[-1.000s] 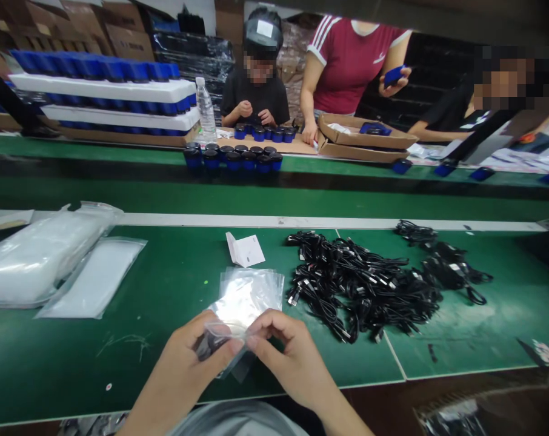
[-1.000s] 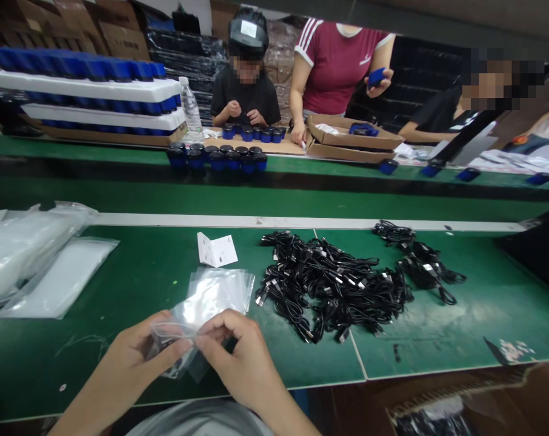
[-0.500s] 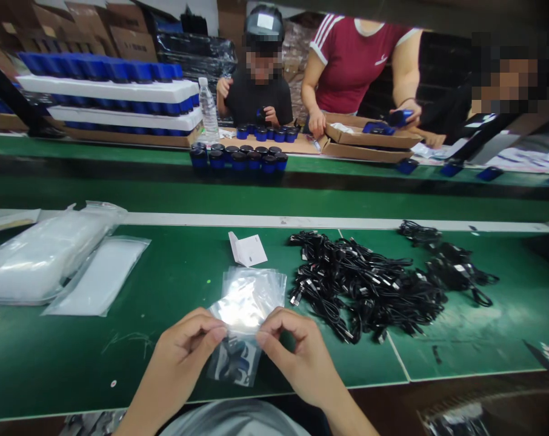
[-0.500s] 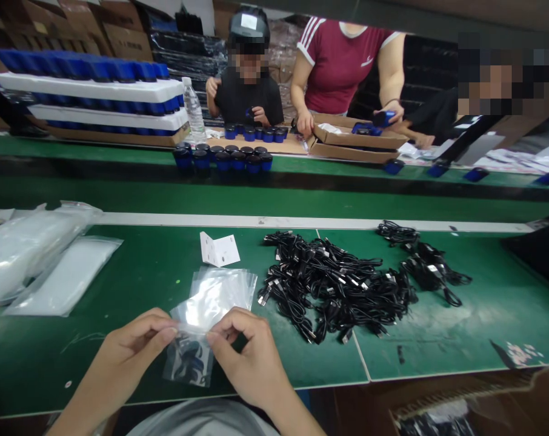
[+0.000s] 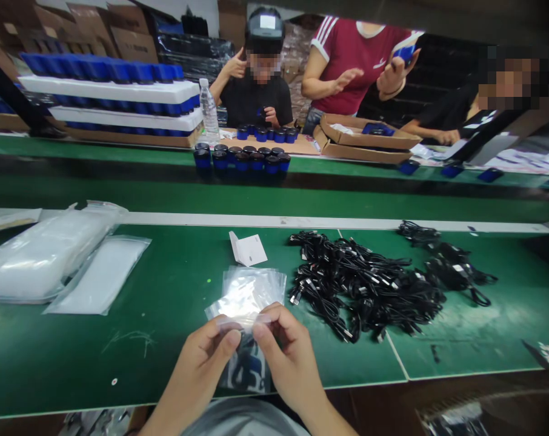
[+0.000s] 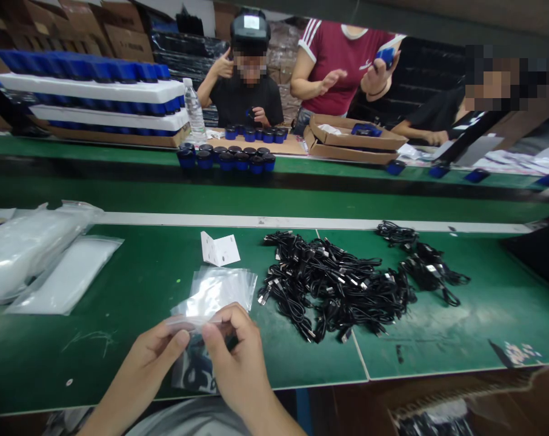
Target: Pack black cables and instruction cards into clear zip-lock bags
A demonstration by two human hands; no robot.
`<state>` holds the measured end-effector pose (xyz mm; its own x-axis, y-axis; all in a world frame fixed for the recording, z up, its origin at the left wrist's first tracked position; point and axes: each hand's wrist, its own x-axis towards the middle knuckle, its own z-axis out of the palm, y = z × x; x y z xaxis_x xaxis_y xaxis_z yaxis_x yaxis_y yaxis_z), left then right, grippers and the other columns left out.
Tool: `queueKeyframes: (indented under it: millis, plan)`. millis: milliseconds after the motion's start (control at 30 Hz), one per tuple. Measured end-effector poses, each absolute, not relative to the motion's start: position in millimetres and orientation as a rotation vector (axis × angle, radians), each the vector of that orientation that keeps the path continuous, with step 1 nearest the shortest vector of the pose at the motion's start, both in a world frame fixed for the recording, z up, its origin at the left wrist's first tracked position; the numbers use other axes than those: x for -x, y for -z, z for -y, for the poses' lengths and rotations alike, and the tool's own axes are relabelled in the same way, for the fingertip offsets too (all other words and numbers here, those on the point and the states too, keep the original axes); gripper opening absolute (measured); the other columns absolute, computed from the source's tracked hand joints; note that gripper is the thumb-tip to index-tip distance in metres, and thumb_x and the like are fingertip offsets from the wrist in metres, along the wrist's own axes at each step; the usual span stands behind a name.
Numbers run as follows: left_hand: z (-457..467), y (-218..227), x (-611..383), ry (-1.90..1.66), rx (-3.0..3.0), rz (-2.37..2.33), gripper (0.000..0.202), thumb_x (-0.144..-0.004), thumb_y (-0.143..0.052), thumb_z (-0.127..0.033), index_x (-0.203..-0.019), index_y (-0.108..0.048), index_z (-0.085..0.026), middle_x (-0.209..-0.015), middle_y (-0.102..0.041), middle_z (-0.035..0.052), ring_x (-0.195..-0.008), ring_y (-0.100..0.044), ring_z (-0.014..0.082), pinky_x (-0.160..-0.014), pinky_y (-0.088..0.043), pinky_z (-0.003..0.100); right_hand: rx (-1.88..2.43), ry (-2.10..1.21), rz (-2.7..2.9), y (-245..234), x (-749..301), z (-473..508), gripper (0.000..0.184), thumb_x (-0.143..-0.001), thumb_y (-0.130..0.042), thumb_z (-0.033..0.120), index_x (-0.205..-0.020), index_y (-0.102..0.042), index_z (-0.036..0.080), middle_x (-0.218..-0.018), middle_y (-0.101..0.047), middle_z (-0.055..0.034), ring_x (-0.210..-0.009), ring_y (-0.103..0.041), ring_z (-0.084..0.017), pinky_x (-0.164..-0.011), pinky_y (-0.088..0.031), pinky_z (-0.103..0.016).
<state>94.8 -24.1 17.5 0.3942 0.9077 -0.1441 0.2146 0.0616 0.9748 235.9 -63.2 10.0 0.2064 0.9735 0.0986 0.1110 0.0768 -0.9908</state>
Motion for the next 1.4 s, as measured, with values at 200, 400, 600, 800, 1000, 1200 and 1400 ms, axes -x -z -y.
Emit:
queueKeyframes:
  millis: [200, 400, 600, 800, 1000, 1200, 1400]
  plan:
    - [41, -6, -110, -1.066, -1.563, -1.282, 0.03, -0.087, -0.043, -0.043, -0.074, -0.057, -0.02, -0.065, -0.066, -0.0004, -0.059, -0.062, 0.0138, -0.056, -0.05, 0.019, 1.353, -0.853, 1.224, -2, -216, 69, 0.013, -0.082, -0.057, 0.032, -0.083, -0.054, 0.019, -0.065, -0.062, 0.0009, -0.053, -0.055, -0.012, -0.052, -0.043, -0.021]
    - [44, 1, -108, -1.145, -1.72, -1.32, 0.022, -0.089, -0.043, -0.034, -0.078, -0.056, -0.021, -0.067, -0.068, -0.0006, -0.059, -0.063, 0.0133, -0.057, -0.049, 0.019, 1.336, -0.815, 1.2, 4, -207, 72, 0.016, -0.089, -0.047, 0.027, -0.077, -0.055, 0.02, -0.059, -0.06, 0.0015, -0.05, -0.053, -0.011, -0.051, -0.04, -0.02]
    - [42, -3, -107, -1.067, -1.659, -1.319, 0.025, -0.089, -0.043, -0.032, -0.077, -0.061, -0.02, -0.065, -0.067, -0.0013, -0.06, -0.062, 0.0133, -0.057, -0.047, 0.019, 1.35, -0.844, 1.224, 4, -214, 67, 0.027, -0.091, -0.042, 0.03, -0.069, -0.052, 0.018, -0.059, -0.048, 0.002, -0.053, -0.043, -0.011, -0.052, -0.035, -0.023]
    - [24, -22, -98, -0.877, -1.666, -1.199, 0.021, -0.086, -0.049, -0.033, -0.08, -0.064, -0.02, -0.075, -0.064, -0.0006, -0.071, -0.06, 0.014, -0.065, -0.046, 0.019, 1.239, -1.147, 1.038, -15, -233, 58, 0.024, -0.087, -0.051, 0.035, -0.071, -0.047, 0.019, -0.058, -0.038, 0.0061, -0.052, -0.034, -0.009, -0.049, -0.03, -0.021]
    - [26, -38, -94, -0.778, -1.512, -1.156, 0.024, -0.084, -0.051, -0.038, -0.072, -0.061, -0.02, -0.067, -0.057, -0.0021, -0.064, -0.053, 0.0136, -0.061, -0.043, 0.02, 1.272, -1.115, 1.168, -30, -240, 62, 0.025, -0.088, -0.049, 0.032, -0.068, -0.049, 0.018, -0.062, -0.042, 0.0037, -0.058, -0.039, -0.011, -0.055, -0.032, -0.023]
    - [27, -44, -89, -0.656, -1.467, -1.112, 0.028, -0.084, -0.051, -0.041, -0.067, -0.058, -0.019, -0.061, -0.049, -0.0029, -0.058, -0.047, 0.0123, -0.053, -0.037, 0.02, 1.264, -1.097, 1.226, -37, -238, 64, 0.026, -0.086, -0.05, 0.027, -0.062, -0.047, 0.019, -0.061, -0.044, 0.0027, -0.059, -0.042, -0.012, -0.057, -0.034, -0.024]
    - [27, -44, -88, -0.692, -1.577, -1.097, 0.028, -0.083, -0.052, -0.036, -0.061, -0.057, -0.018, -0.06, -0.049, -0.0025, -0.057, -0.049, 0.0118, -0.053, -0.039, 0.02, 1.294, -1.014, 1.293, -38, -236, 66, 0.025, -0.085, -0.048, 0.023, -0.06, -0.046, 0.018, -0.059, -0.044, 0.0026, -0.059, -0.043, -0.012, -0.057, -0.034, -0.024]
